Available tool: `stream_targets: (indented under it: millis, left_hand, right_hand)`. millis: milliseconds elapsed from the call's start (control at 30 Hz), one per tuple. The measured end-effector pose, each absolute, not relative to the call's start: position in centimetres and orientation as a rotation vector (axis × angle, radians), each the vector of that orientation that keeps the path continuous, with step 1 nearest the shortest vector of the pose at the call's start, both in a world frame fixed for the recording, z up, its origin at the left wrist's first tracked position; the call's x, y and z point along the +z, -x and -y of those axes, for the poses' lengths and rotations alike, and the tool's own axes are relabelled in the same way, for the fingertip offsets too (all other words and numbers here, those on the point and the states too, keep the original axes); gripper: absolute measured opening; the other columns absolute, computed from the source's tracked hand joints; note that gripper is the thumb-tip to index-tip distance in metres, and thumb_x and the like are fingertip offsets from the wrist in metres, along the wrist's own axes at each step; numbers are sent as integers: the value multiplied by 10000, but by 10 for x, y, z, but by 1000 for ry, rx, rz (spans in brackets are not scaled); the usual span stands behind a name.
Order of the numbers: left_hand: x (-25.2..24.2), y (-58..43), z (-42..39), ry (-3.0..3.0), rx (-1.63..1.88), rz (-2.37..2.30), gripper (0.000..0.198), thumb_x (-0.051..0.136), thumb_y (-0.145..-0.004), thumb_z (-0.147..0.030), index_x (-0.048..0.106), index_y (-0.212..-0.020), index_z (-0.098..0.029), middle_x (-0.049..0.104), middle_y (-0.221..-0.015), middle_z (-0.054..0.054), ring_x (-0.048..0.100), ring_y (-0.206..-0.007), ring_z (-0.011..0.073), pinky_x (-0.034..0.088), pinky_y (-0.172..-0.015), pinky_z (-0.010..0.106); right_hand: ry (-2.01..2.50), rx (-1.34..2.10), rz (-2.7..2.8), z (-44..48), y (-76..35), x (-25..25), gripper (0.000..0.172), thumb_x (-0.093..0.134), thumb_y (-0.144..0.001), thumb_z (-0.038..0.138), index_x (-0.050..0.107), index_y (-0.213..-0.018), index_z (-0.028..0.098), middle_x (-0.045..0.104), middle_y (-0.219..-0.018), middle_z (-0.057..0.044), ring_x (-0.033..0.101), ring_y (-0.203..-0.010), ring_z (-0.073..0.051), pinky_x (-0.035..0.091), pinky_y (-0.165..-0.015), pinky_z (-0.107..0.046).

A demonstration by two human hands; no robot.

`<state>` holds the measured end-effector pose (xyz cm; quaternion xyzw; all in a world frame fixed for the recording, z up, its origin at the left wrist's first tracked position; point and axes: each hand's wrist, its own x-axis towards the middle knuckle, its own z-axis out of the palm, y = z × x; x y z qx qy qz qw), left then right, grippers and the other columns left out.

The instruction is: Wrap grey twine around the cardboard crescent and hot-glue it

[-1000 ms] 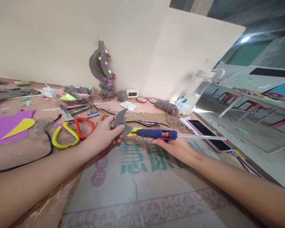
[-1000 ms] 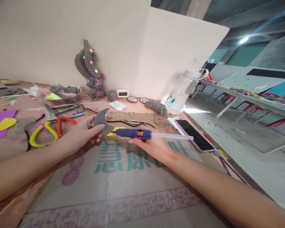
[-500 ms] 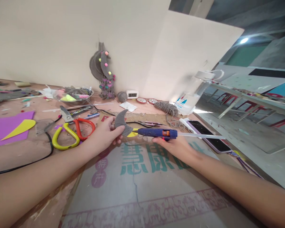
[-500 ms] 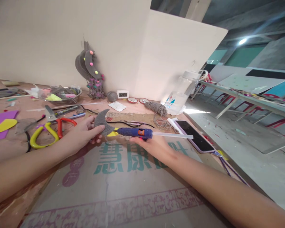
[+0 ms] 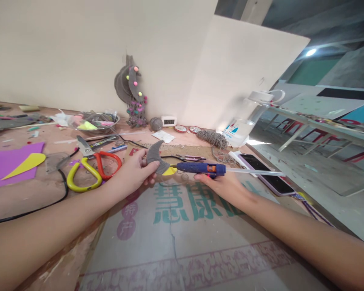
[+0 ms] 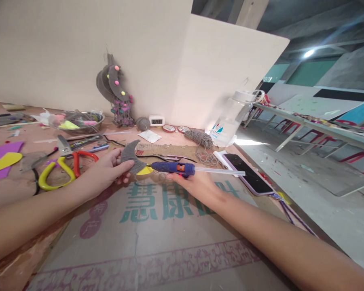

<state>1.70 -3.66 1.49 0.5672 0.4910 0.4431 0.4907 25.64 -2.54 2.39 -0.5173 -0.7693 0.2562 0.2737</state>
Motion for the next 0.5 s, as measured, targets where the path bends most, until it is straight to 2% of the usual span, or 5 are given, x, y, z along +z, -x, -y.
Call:
stream_targets:
  millis: [433,500]
  left_hand:
    - [15,-18,37,-1376,1062,-1194,159,524,-792,-281,435,-895,-198,503,-494,-82,453,-384,49,357,-376,131]
    - [14,-18,36,-1377,1063,-1187,158,528,-789,-286,439,-888,-200,503,-497,-82,460,-389,52,365,-381,135]
  right_hand:
    - [1348,614,2105,19,-259,18,306,551,-757,469,599,-912,210,658,-827,-6,593,-758,-179,452,-679,-277]
    - [1358,583,2070,15,-260,19,296,558,-746,471,615,-840,196,653,-788,-14,586,-727,-179,446,-670,-278]
